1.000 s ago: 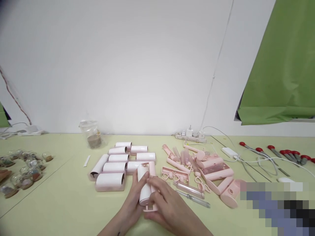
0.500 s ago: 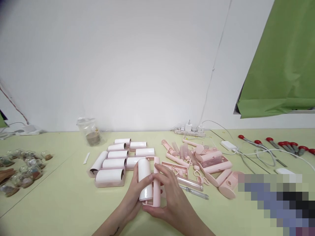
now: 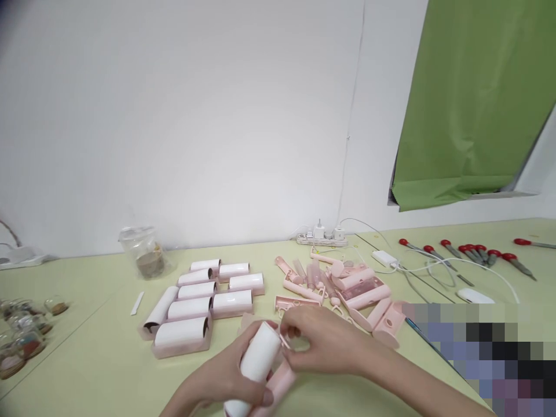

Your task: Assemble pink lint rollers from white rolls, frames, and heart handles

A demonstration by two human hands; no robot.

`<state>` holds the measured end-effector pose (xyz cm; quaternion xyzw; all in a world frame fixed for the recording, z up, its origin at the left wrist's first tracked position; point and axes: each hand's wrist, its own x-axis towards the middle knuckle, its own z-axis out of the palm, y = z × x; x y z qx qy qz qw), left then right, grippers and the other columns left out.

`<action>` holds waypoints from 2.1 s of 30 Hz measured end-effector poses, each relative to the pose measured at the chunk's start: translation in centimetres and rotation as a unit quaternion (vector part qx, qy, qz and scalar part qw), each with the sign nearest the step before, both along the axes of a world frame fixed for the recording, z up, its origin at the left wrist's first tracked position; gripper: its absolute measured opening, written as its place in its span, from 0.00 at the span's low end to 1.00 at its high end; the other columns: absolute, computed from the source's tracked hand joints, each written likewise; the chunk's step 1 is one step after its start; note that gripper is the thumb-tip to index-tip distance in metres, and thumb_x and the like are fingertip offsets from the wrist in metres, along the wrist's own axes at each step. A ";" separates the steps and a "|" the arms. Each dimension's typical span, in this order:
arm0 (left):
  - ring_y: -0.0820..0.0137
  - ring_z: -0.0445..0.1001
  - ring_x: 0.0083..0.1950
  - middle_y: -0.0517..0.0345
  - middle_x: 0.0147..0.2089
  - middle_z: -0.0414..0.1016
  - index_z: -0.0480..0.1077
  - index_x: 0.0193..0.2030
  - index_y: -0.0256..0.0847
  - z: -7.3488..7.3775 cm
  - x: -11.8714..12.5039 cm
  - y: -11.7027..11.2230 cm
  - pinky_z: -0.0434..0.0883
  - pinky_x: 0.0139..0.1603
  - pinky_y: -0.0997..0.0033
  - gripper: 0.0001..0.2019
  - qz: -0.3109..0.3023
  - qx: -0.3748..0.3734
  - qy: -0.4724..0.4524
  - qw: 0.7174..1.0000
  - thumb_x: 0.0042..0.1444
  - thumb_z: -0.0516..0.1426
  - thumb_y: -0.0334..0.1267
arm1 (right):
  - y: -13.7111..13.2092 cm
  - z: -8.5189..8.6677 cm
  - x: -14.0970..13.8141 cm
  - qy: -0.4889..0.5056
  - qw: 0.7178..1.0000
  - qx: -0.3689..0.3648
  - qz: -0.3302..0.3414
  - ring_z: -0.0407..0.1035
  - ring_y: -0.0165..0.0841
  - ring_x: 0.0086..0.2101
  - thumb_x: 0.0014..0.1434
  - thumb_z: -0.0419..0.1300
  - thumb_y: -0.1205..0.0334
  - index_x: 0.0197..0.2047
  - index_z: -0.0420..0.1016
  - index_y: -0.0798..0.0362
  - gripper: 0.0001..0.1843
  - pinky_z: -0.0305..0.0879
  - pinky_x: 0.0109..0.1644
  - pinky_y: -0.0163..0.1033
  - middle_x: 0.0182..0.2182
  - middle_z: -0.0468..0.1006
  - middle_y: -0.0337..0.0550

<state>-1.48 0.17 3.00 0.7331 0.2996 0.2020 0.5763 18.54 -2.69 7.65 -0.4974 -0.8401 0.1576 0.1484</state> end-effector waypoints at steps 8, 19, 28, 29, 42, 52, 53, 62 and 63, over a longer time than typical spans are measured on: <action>0.57 0.69 0.44 0.60 0.40 0.73 0.64 0.49 0.50 -3.3 0.4 -0.5 0.68 0.37 0.64 0.28 -0.096 0.015 0.037 0.995 0.38 0.62 0.40 | -4.3 -1.4 -0.2 -0.058 0.996 -0.040 0.049 0.63 0.33 0.30 0.41 0.50 0.71 0.29 0.65 0.52 0.09 0.55 0.32 0.35 0.29 0.71 0.41; 0.65 0.69 0.45 0.53 0.49 0.66 0.63 0.48 0.37 -2.4 0.4 -1.4 0.69 0.43 0.59 0.15 -0.164 0.048 0.056 0.984 0.56 0.52 0.40 | -5.6 -0.8 -0.2 -0.053 0.994 -0.094 0.004 0.62 0.29 0.28 0.44 0.52 0.70 0.26 0.63 0.53 0.04 0.54 0.29 0.31 0.27 0.70 0.39; 0.60 0.69 0.45 0.58 0.46 0.69 0.64 0.49 0.38 -0.1 -0.2 -1.4 0.68 0.43 0.60 0.22 -0.230 0.053 0.036 0.971 0.48 0.58 0.44 | -5.1 -0.2 -0.1 -0.082 0.993 -0.079 0.042 0.64 0.30 0.24 0.44 0.56 0.65 0.26 0.69 0.52 0.03 0.55 0.27 0.32 0.24 0.72 0.38; 0.57 0.69 0.46 0.60 0.46 0.69 0.64 0.50 0.39 0.2 -0.2 -1.3 0.68 0.44 0.61 0.26 -0.232 0.055 0.033 0.971 0.43 0.61 0.44 | -4.9 -0.1 0.2 -0.066 0.993 -0.088 0.028 0.64 0.31 0.25 0.43 0.58 0.63 0.27 0.69 0.52 0.04 0.56 0.27 0.32 0.24 0.72 0.38; 0.64 0.65 0.44 0.58 0.47 0.66 0.55 0.56 0.45 0.0 0.0 -0.3 0.64 0.44 0.66 0.35 -0.017 0.049 -0.042 0.998 0.36 0.58 0.30 | -0.2 -3.4 0.6 0.297 0.953 -0.042 -0.052 0.65 0.35 0.36 0.57 0.47 0.47 0.42 0.65 0.50 0.18 0.63 0.40 0.40 0.33 0.70 0.42; 0.73 0.61 0.33 0.62 0.34 0.63 0.62 0.48 0.41 -0.8 1.2 -0.4 0.61 0.33 0.74 0.26 0.014 0.034 -0.086 0.996 0.36 0.56 0.29 | 0.2 -6.9 -2.1 0.445 0.893 -0.043 -0.052 0.66 0.40 0.40 0.53 0.53 0.46 0.43 0.71 0.49 0.20 0.65 0.43 0.42 0.39 0.73 0.46; 0.73 0.61 0.33 0.62 0.34 0.63 0.62 0.48 0.41 -0.9 1.3 -0.5 0.62 0.33 0.74 0.26 0.017 0.037 -0.080 0.996 0.36 0.55 0.29 | 0.1 -7.0 -2.1 0.448 0.891 -0.046 -0.057 0.66 0.40 0.40 0.53 0.53 0.46 0.43 0.71 0.49 0.20 0.65 0.43 0.42 0.39 0.73 0.46; 0.67 0.65 0.40 0.56 0.41 0.66 0.55 0.53 0.39 -2.2 1.7 -0.9 0.65 0.42 0.68 0.27 0.036 0.068 -0.088 0.993 0.43 0.56 0.35 | -0.6 -6.3 -2.6 0.460 0.882 -0.060 -0.082 0.67 0.38 0.37 0.55 0.50 0.47 0.38 0.71 0.50 0.18 0.64 0.45 0.44 0.33 0.73 0.42; 0.67 0.66 0.40 0.55 0.41 0.66 0.54 0.53 0.39 -2.4 1.7 -0.8 0.65 0.42 0.68 0.27 0.042 0.071 -0.085 0.993 0.45 0.56 0.37 | -0.7 -6.3 -2.6 0.457 0.884 -0.060 -0.080 0.67 0.38 0.38 0.55 0.50 0.47 0.39 0.71 0.50 0.18 0.64 0.46 0.45 0.34 0.74 0.42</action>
